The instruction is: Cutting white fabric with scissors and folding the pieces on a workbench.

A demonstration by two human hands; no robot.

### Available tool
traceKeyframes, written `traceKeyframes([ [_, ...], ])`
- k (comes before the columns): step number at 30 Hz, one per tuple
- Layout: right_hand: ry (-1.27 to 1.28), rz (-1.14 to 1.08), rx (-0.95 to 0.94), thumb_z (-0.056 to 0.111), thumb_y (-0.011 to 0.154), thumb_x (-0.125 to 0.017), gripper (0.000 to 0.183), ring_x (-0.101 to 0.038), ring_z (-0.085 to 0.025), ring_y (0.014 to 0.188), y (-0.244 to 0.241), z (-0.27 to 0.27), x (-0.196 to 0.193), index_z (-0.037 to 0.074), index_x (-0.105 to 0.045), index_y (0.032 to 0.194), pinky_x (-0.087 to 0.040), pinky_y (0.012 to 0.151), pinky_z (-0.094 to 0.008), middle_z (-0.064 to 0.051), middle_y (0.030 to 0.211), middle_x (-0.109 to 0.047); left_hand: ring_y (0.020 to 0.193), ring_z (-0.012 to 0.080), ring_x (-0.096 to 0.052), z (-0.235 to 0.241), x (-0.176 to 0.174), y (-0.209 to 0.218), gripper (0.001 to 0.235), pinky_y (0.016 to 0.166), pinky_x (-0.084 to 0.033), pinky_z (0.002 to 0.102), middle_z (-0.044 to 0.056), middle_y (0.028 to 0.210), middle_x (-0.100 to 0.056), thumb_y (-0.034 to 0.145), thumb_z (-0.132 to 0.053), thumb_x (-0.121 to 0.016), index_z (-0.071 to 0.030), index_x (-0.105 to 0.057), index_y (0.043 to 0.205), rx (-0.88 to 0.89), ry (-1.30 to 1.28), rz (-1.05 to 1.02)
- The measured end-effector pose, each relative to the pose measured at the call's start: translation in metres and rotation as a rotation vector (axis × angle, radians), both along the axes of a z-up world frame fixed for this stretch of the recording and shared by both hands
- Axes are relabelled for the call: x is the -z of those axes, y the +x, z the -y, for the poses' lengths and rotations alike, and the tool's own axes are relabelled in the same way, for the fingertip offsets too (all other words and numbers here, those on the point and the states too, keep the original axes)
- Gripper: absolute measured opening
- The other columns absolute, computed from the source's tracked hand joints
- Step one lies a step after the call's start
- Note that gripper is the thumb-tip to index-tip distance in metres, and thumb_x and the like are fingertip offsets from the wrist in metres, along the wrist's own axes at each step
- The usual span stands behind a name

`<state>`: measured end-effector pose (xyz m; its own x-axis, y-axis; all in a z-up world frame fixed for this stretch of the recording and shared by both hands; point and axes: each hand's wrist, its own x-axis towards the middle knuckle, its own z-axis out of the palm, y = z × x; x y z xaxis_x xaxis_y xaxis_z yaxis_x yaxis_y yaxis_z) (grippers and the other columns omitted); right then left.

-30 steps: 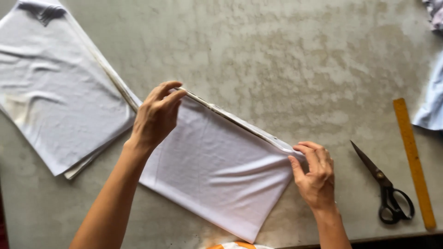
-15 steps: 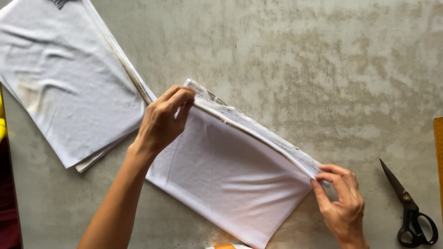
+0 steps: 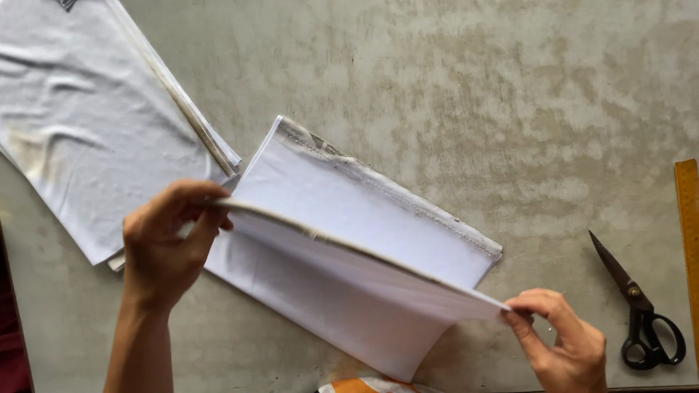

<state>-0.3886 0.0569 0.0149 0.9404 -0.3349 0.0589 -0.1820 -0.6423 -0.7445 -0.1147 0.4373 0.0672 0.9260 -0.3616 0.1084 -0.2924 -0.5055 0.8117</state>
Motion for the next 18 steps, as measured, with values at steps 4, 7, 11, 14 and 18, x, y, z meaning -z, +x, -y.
traceKeyframes([
  [4, -0.126, -0.039, 0.027, 0.01, 0.09, -0.077, 0.009, -0.069, -0.008, 0.08, 0.024, 0.01, 0.004, 0.011, -0.074, 0.099, -0.054, 0.078, -0.022, 0.001, 0.091, -0.074, 0.067, 0.0142, -0.066, 0.032, 0.002, 0.033, 0.014, 0.065, -0.054, 0.025, 0.007, 0.083, -0.069, 0.097, 0.013, -0.073, -0.001, -0.071, 0.099, 0.076, 0.096, 0.173],
  [7, -0.166, -0.106, 0.063, 0.012, 0.092, -0.077, 0.007, -0.067, -0.012, 0.086, 0.037, 0.015, 0.011, 0.012, -0.074, 0.098, -0.054, 0.085, -0.026, 0.002, 0.095, -0.075, 0.065, 0.0149, -0.054, 0.044, 0.015, 0.046, 0.015, 0.062, -0.048, 0.027, 0.006, 0.092, -0.068, 0.101, 0.012, -0.066, -0.003, -0.071, 0.101, 0.082, 0.107, 0.131],
  [11, -0.099, -0.068, -0.085, 0.01, 0.087, -0.075, 0.01, -0.068, -0.012, 0.083, 0.034, 0.015, -0.013, 0.012, -0.073, 0.096, -0.057, 0.078, -0.024, 0.002, 0.087, -0.073, 0.07, 0.0142, -0.065, 0.033, -0.008, 0.032, 0.016, 0.071, -0.053, 0.026, 0.007, 0.086, -0.069, 0.098, 0.013, -0.066, -0.001, -0.071, 0.104, 0.106, 0.144, 0.072],
  [14, 0.015, 0.019, -0.114, 0.01, 0.084, -0.073, 0.006, -0.061, -0.014, 0.069, 0.025, 0.012, -0.03, 0.007, -0.072, 0.089, -0.059, 0.08, -0.027, 0.001, 0.076, -0.069, 0.071, 0.014, -0.064, 0.021, -0.026, 0.021, 0.013, 0.073, -0.052, 0.023, 0.011, 0.086, -0.069, 0.099, 0.014, -0.068, 0.005, -0.071, 0.108, 0.047, 0.107, -0.029],
  [18, -0.054, -0.02, -0.151, 0.012, 0.084, -0.076, 0.012, -0.072, -0.013, 0.081, 0.03, 0.03, -0.02, 0.009, -0.072, 0.094, -0.059, 0.078, -0.022, -0.002, 0.084, -0.073, 0.08, 0.0147, -0.069, 0.037, -0.02, 0.041, 0.016, 0.082, -0.059, 0.025, 0.012, 0.095, -0.073, 0.098, 0.017, -0.071, 0.005, -0.073, 0.108, 0.055, 0.146, 0.036],
])
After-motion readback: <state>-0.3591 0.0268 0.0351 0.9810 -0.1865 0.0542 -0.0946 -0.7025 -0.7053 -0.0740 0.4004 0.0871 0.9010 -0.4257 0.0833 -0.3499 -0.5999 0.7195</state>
